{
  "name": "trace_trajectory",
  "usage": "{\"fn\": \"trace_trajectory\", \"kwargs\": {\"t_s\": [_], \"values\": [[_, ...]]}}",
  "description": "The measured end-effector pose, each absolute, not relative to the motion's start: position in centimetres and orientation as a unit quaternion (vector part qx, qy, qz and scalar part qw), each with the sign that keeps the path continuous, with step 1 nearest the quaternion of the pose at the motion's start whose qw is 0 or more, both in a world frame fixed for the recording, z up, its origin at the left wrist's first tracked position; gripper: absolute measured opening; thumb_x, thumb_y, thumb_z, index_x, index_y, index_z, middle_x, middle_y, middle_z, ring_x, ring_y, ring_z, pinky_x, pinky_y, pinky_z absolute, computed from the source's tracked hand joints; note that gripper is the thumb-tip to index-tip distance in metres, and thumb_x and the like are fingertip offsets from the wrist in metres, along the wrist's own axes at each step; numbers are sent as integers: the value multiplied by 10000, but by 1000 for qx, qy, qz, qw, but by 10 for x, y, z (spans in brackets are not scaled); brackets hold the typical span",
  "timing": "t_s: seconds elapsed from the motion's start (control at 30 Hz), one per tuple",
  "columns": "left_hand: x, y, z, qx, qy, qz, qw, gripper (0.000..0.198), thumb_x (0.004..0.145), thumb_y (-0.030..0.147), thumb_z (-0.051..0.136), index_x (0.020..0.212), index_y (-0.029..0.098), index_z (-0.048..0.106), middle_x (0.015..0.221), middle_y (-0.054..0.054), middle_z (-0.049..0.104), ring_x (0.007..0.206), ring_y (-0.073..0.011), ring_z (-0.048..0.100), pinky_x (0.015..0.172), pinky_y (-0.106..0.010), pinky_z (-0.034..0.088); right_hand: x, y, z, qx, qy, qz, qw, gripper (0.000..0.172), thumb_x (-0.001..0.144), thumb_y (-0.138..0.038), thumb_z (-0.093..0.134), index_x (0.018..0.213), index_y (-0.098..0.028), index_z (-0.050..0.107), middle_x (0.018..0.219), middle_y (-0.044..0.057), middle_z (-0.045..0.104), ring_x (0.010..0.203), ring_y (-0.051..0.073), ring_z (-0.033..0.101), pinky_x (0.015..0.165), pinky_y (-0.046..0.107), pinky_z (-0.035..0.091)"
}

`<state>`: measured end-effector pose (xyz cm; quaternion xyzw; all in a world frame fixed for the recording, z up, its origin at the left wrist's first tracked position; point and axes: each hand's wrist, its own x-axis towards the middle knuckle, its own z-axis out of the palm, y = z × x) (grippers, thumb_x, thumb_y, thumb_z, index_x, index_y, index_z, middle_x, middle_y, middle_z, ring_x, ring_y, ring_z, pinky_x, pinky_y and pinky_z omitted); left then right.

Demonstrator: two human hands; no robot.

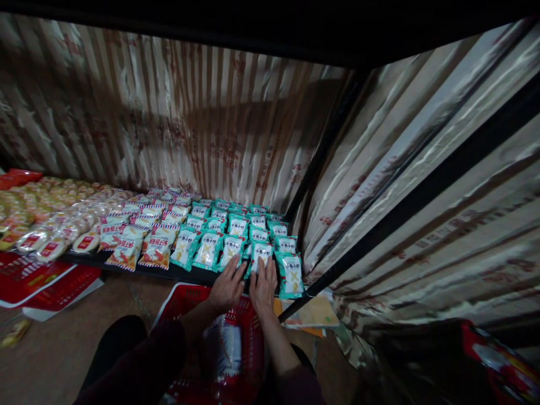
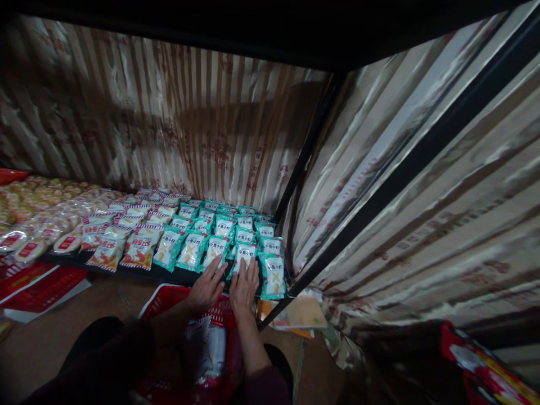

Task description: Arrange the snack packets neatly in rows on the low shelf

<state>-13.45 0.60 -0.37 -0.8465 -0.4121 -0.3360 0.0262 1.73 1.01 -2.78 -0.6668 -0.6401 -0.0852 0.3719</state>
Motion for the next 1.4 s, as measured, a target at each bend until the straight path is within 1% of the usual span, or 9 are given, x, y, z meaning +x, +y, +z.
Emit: {"fn": "trace_trajectory", "kwargs": {"t_s": [0.13, 0.27, 0.4, 0.63, 0.77, 0.87, 0.97, 1.17, 1.4], "values": [[-108, 12, -4, -858, -394, -330, -6, 529, 917, 231, 363, 1426, 103, 303, 1483, -175, 323, 1396, -228, 267, 1080, -419, 384, 25, 14, -27, -659, -638, -50, 396, 499, 951, -413, 293, 1356, -154, 428, 1495, 188, 270, 1369, 304, 257, 1004, 520, 353], [-84, 23, 2, -817, -446, -363, -42, 506, 931, 239, 325, 1418, 101, 316, 1482, -172, 327, 1370, -226, 325, 1064, -410, 403, 31, 20, -27, -646, -634, -26, 425, 573, 953, -436, 256, 1435, -128, 291, 1480, 223, 284, 1369, 310, 273, 1005, 534, 358], [-65, 41, 8, -766, -518, -373, -77, 523, 909, 259, 365, 1401, 81, 344, 1470, -184, 345, 1320, -250, 410, 1031, -404, 431, 32, 27, -25, -631, -642, -20, 435, 574, 963, -401, 233, 1465, -123, 215, 1474, 211, 318, 1384, 293, 266, 1022, 521, 361], [-50, 66, 11, -727, -587, -343, -97, 582, 869, 306, 452, 1397, 83, 349, 1408, -205, 431, 1235, -274, 507, 965, -387, 468, 38, 41, -22, -640, -635, 9, 433, 576, 957, -394, 266, 1467, -130, 216, 1463, 194, 350, 1362, 277, 322, 1046, 492, 361], [-46, 70, 19, -716, -592, -337, -153, 644, 853, 308, 454, 1430, 87, 272, 1429, -211, 399, 1227, -282, 513, 949, -399, 469, 42, 42, -22, -647, -631, 29, 427, 575, 950, -371, 277, 1465, -121, 220, 1459, 194, 357, 1360, 265, 329, 1038, 468, 377], [-45, 66, 30, -699, -600, -320, -220, 711, 831, 301, 464, 1449, 66, 205, 1438, -207, 383, 1256, -277, 479, 1000, -378, 423, 45, 43, -23, -655, -631, 48, 413, 588, 938, -366, 301, 1465, -117, 223, 1460, 191, 358, 1345, 260, 356, 1020, 444, 404], [-45, 62, 38, -696, -595, -309, -255, 733, 817, 286, 463, 1452, 47, 185, 1406, -206, 420, 1265, -268, 462, 1043, -359, 371, 48, 46, -28, -659, -627, 44, 414, 599, 924, -362, 315, 1464, -117, 231, 1460, 188, 360, 1330, 267, 375, 1012, 449, 411], [-49, 58, 37, -699, -588, -313, -260, 735, 817, 273, 446, 1462, 69, 159, 1347, -192, 485, 1205, -261, 511, 1027, -373, 381, 43, 48, -28, -659, -621, 23, 424, 584, 925, -374, 296, 1439, -99, 287, 1433, 200, 393, 1311, 287, 392, 1014, 479, 395], [-50, 59, 30, -706, -569, -337, -255, 693, 835, 262, 418, 1455, 61, 183, 1375, -196, 455, 1247, -259, 476, 1051, -372, 360, 38, 44, -22, -641, -622, 8, 449, 553, 948, -359, 267, 1446, -118, 274, 1420, 189, 417, 1309, 262, 398, 1028, 476, 385]]}}
